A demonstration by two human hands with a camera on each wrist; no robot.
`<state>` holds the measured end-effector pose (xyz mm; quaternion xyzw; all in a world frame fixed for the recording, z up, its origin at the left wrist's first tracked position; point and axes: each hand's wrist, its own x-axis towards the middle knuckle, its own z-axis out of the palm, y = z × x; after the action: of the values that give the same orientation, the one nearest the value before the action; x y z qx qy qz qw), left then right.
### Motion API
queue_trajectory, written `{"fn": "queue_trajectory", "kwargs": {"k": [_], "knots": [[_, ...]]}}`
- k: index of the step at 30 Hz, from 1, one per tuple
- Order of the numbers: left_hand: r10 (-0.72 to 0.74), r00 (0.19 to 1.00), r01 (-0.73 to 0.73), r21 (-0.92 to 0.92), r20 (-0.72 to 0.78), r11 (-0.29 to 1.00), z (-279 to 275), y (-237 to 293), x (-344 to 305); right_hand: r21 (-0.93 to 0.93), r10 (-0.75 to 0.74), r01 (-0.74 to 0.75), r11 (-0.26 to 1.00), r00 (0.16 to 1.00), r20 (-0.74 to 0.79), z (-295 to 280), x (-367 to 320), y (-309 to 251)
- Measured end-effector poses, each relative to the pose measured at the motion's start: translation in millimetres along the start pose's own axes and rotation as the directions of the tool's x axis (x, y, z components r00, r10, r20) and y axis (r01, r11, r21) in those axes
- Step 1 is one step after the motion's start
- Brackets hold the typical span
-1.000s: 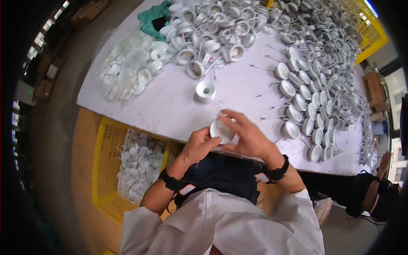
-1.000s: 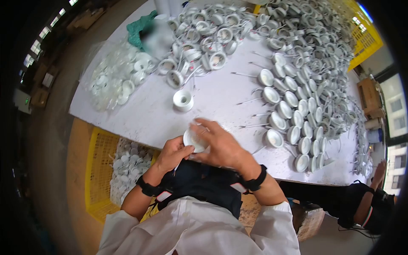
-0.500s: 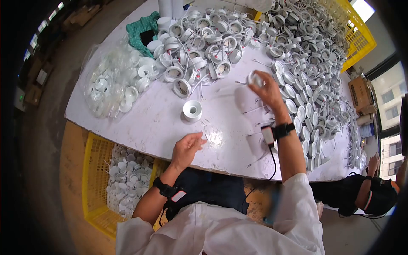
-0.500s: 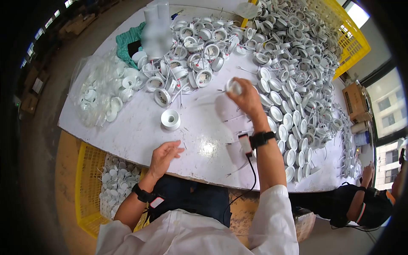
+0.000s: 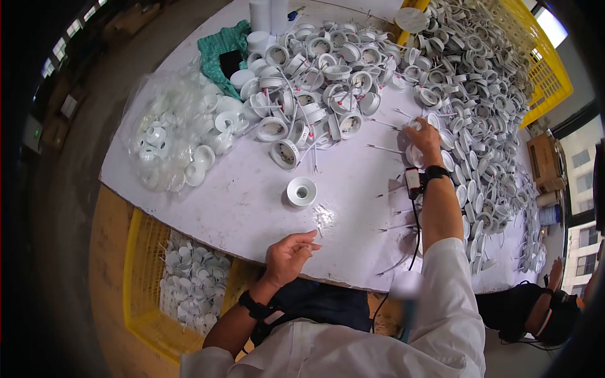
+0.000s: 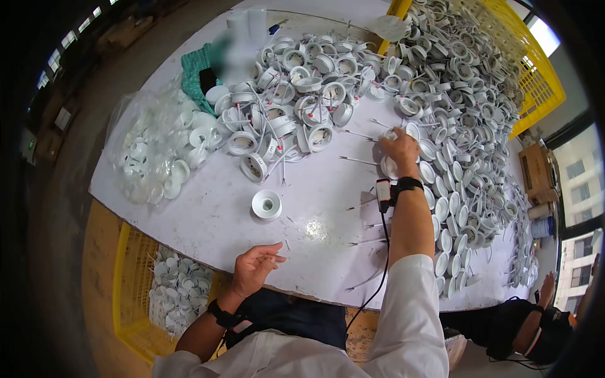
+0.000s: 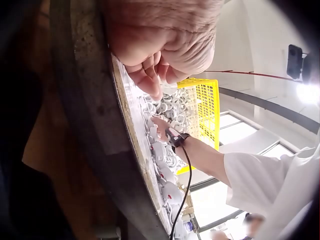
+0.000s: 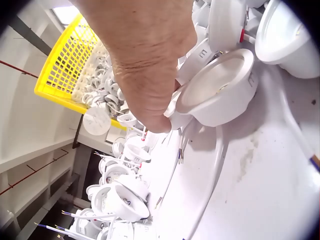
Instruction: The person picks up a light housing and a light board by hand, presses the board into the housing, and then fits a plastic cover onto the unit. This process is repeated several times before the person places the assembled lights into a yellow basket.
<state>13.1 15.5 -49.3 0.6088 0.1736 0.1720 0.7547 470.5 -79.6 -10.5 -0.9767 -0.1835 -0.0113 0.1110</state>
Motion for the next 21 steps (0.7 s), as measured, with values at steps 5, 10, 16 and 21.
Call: {"fn": "queue_trajectory", "kwargs": {"k": [5,10,16,21], "knots": [[0.013,1.0,-0.014,0.02,0.022,1.0,-0.5,-0.8,1.0,-0.064,-0.035,0.03,0.997,0.997,-0.063,-8.2,2.5,-5.7],[0.03,0.999,-0.03,-0.026,-0.014,0.999,3.3,3.3,1.6,0.223,-0.139,0.177,0.959,0.974,-0.177,8.5,9.8,-59.7],[0.03,0.999,-0.031,-0.042,-0.026,0.999,1.4,-4.4,-0.7,0.826,-0.017,-0.115,0.552,0.989,0.149,45.1,-1.8,-105.5],[0.062,0.998,-0.062,0.006,-0.024,0.998,1.1,-3.5,-1.1,0.927,0.002,0.03,0.373,0.999,-0.033,23.2,-5.6,-99.1]]}}
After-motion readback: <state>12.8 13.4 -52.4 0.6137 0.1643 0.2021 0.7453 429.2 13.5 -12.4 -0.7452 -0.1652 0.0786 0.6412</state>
